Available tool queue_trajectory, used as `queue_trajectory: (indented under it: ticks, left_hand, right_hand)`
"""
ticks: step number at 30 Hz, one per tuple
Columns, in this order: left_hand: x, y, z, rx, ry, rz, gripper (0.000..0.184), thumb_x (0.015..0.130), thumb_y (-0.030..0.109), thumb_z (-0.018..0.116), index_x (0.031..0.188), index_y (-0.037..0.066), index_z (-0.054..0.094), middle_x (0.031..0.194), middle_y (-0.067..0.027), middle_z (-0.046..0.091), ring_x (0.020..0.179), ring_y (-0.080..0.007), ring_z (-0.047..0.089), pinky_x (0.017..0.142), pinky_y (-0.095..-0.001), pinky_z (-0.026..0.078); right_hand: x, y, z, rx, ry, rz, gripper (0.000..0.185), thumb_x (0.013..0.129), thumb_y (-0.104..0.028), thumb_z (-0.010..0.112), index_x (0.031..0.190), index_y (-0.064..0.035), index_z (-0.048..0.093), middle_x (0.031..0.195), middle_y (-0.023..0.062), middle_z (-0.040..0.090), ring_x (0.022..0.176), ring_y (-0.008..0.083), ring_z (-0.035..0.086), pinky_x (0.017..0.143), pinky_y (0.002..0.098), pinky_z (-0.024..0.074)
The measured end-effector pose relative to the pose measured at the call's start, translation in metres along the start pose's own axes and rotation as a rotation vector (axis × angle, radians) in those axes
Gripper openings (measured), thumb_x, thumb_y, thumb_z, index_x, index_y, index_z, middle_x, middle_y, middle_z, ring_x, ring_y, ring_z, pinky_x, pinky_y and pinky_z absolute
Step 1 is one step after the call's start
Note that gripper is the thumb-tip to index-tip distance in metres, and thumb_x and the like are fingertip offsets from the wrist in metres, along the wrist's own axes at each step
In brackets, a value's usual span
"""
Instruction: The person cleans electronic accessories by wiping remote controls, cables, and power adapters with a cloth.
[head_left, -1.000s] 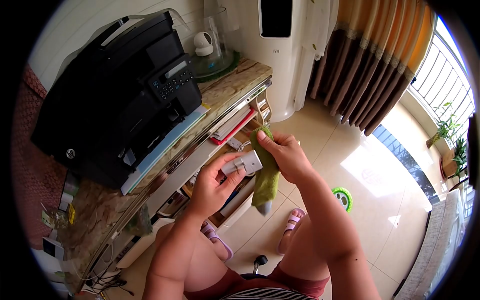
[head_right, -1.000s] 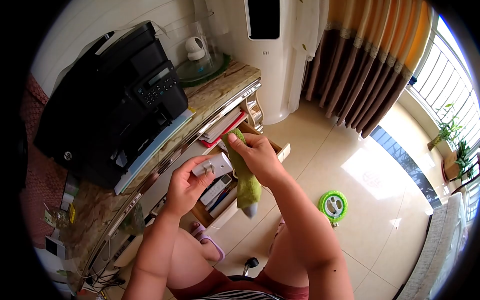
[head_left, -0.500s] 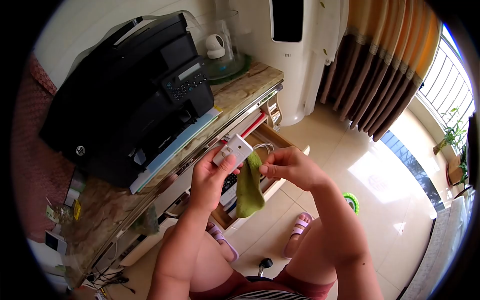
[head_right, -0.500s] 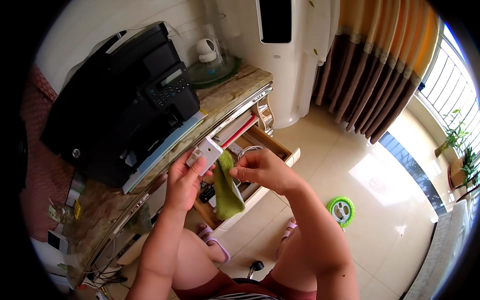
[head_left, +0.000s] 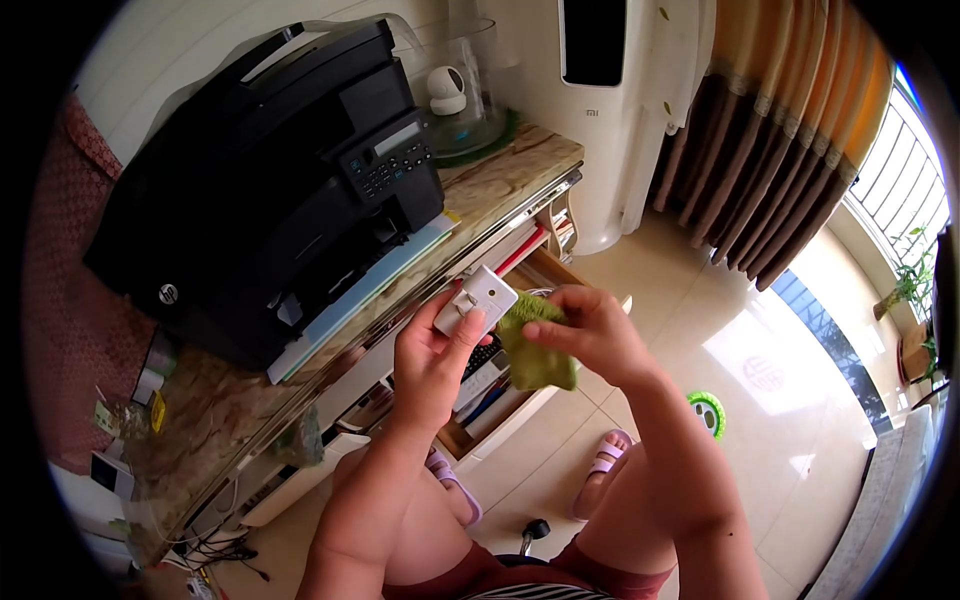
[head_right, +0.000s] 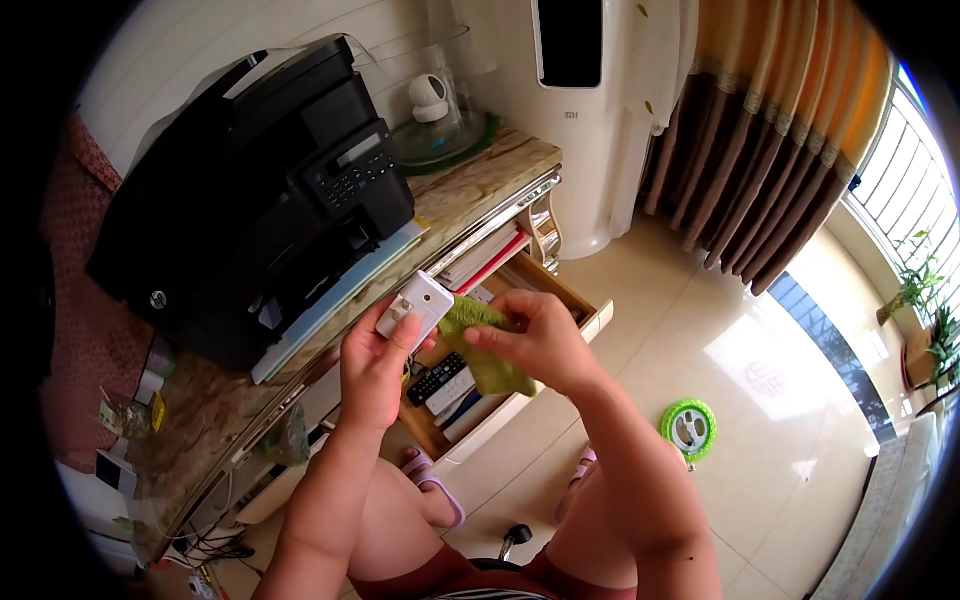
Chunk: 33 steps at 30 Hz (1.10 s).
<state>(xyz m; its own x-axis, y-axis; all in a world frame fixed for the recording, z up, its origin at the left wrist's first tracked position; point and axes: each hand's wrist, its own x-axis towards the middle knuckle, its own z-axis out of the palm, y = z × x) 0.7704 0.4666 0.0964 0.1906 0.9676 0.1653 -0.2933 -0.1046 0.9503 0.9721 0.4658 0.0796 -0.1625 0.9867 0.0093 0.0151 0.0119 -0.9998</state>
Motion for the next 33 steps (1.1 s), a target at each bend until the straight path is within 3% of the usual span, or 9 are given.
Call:
queue_trajectory:
  ticks: [2, 4, 5, 12, 14, 22, 23, 30, 33]
  left_hand:
    - [-0.001, 0.0, 0.0, 0.107, 0.008, 0.067, 0.044, 0.092, 0.019, 0.064, 0.125, -0.005, 0.051, 0.104, -0.0094, 0.064, 0.088, -0.0118, 0.062, 0.076, -0.0254, 0.053]
    - [-0.005, 0.001, 0.006, 0.146, 0.012, 0.072, 0.043, 0.092, 0.018, 0.064, 0.125, -0.005, 0.05, 0.105, -0.0099, 0.064, 0.087, -0.012, 0.062, 0.077, -0.0258, 0.054]
    - [-0.007, 0.002, 0.008, 0.186, 0.017, 0.081, 0.043, 0.092, 0.017, 0.064, 0.126, -0.006, 0.05, 0.105, -0.0104, 0.063, 0.087, -0.0123, 0.063, 0.077, -0.0263, 0.054]
    - [-0.008, 0.01, 0.014, 0.088, 0.034, 0.04, 0.033, 0.093, 0.013, 0.062, 0.118, -0.006, 0.051, 0.105, -0.011, 0.062, 0.087, -0.0134, 0.063, 0.08, -0.0279, 0.055]
    - [-0.011, 0.005, 0.014, 0.084, 0.024, 0.069, 0.03, 0.092, 0.012, 0.062, 0.115, -0.005, 0.051, 0.104, -0.0108, 0.062, 0.087, -0.0126, 0.063, 0.079, -0.0272, 0.054]
    - [-0.02, 0.004, 0.018, 0.28, -0.004, 0.193, 0.027, 0.092, 0.011, 0.063, 0.111, -0.003, 0.052, 0.092, -0.0091, 0.066, 0.079, -0.009, 0.061, 0.069, -0.0235, 0.051]
    - [-0.021, 0.004, 0.018, 0.28, -0.004, 0.193, 0.027, 0.092, 0.011, 0.063, 0.111, -0.003, 0.052, 0.092, -0.0091, 0.066, 0.079, -0.009, 0.061, 0.069, -0.0235, 0.051]
    - [-0.021, -0.003, 0.018, 0.597, -0.005, 0.27, 0.024, 0.092, 0.013, 0.062, 0.109, -0.001, 0.054, 0.081, -0.0097, 0.065, 0.067, -0.0158, 0.063, 0.06, -0.0291, 0.05]
    - [-0.021, -0.003, 0.019, 0.646, -0.016, 0.283, 0.023, 0.092, 0.014, 0.062, 0.108, -0.001, 0.055, 0.081, -0.0101, 0.065, 0.067, -0.0154, 0.063, 0.06, -0.0287, 0.051]
  right_hand:
    - [-0.005, -0.015, 0.002, 0.082, 0.001, 0.005, 0.026, 0.082, -0.022, 0.077, 0.092, -0.0012, 0.065, 0.083, 0.0022, 0.063, 0.077, 0.0063, 0.057, 0.068, 0.0219, 0.0467]
    - [-0.006, -0.022, 0.01, 0.592, 0.027, -0.022, 0.016, 0.086, -0.016, 0.072, 0.089, -0.0019, 0.065, 0.085, 0.0014, 0.063, 0.078, 0.008, 0.058, 0.07, 0.0236, 0.0488]
    - [-0.006, -0.018, 0.008, 0.657, -0.026, -0.018, 0.013, 0.087, -0.013, 0.069, 0.091, -0.0011, 0.067, 0.097, 0.0033, 0.062, 0.087, 0.0103, 0.059, 0.078, 0.0257, 0.0492]
    - [0.003, -0.011, 0.01, 0.504, -0.037, -0.285, 0.015, 0.084, -0.009, 0.071, 0.098, -0.0038, 0.07, 0.12, 0.0055, 0.054, 0.106, 0.0153, 0.054, 0.093, 0.0284, 0.0432]
    - [0.004, -0.014, 0.01, 0.311, -0.086, -0.469, 0.014, 0.083, -0.007, 0.072, 0.097, -0.0045, 0.071, 0.119, 0.0054, 0.055, 0.107, 0.0165, 0.055, 0.094, 0.0293, 0.0432]
    - [-0.001, -0.028, 0.019, 0.262, 0.002, -0.389, 0.033, 0.079, -0.002, 0.074, 0.109, -0.0041, 0.063, 0.109, 0.0036, 0.058, 0.103, 0.0119, 0.056, 0.088, 0.0275, 0.0489]
    - [-0.005, -0.032, 0.022, 0.223, 0.006, -0.325, 0.03, 0.079, -0.003, 0.074, 0.107, -0.0032, 0.063, 0.11, 0.0038, 0.058, 0.102, 0.0109, 0.056, 0.086, 0.0262, 0.0499]
    - [0.001, -0.015, 0.032, -0.059, 0.26, -0.539, 0.015, 0.081, -0.001, 0.071, 0.093, 0.0016, 0.063, 0.088, 0.0068, 0.065, 0.079, 0.0117, 0.061, 0.071, 0.0268, 0.0516]
    - [-0.002, -0.021, 0.035, -0.06, 0.325, -0.323, 0.012, 0.083, -0.007, 0.069, 0.087, 0.0012, 0.062, 0.077, 0.0064, 0.066, 0.07, 0.0105, 0.06, 0.064, 0.0266, 0.0502]
